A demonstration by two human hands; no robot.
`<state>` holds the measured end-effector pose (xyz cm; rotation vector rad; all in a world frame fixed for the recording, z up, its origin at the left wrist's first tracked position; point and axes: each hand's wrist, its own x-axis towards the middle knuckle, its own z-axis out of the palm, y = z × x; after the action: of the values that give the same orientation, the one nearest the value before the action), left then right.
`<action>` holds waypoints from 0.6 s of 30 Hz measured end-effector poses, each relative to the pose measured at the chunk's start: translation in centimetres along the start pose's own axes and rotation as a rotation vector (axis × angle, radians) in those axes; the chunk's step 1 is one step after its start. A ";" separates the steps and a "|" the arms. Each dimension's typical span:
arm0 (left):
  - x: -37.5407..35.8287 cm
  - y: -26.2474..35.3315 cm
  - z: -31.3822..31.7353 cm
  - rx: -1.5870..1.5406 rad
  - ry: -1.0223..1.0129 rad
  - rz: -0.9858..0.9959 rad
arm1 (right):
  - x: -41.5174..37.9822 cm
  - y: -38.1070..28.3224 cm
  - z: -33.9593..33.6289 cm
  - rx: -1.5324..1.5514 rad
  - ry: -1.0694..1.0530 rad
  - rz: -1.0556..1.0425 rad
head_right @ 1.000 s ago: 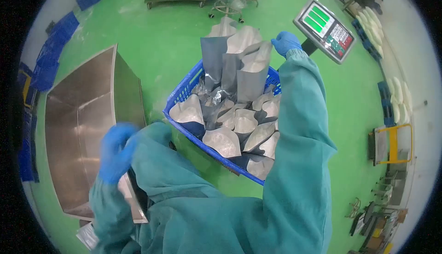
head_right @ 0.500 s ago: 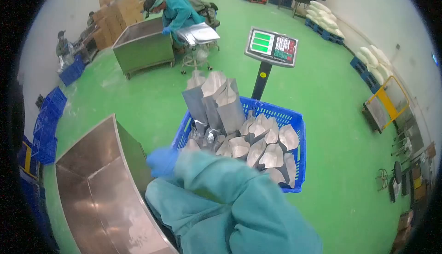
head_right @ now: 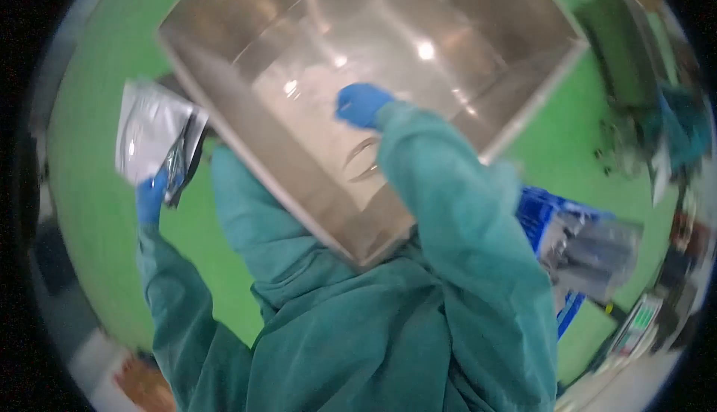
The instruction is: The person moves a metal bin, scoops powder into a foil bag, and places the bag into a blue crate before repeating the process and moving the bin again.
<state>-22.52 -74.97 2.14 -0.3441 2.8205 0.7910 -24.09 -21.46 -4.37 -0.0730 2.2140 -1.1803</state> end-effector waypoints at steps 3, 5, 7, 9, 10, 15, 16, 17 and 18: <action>0.0 -0.2 0.4 -0.208 -0.078 -0.183 | 7.3 1.7 2.0 -0.193 -0.191 0.225; -1.0 1.5 0.6 -0.392 -0.115 -0.139 | 11.5 8.2 7.9 -0.037 -0.181 0.377; -1.0 1.4 0.0 -0.331 -0.141 -0.161 | 14.5 14.6 14.4 -0.187 -0.203 0.270; -0.5 1.5 0.1 -0.268 -0.160 -0.155 | 14.6 17.4 21.0 -0.348 -0.247 0.130; -0.5 1.8 0.1 -0.283 -0.173 -0.185 | 13.4 17.1 24.2 -0.265 -0.076 0.168; -0.9 3.3 0.2 -0.246 -0.204 -0.132 | 12.9 16.4 26.1 -0.384 -0.196 0.056; -1.1 3.4 0.1 -0.247 -0.212 -0.055 | 11.8 16.3 21.8 -0.392 -0.113 0.093; -1.7 4.5 0.0 -0.347 -0.342 -0.063 | 10.7 13.6 21.3 -0.051 -0.195 0.134; -2.2 4.4 0.0 -0.303 -0.320 0.020 | 10.5 10.4 20.3 0.293 -0.235 0.145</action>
<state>-21.63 -70.94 4.77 -0.2099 2.4132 1.1668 -19.07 -33.54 -25.86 0.0657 1.7950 -1.3278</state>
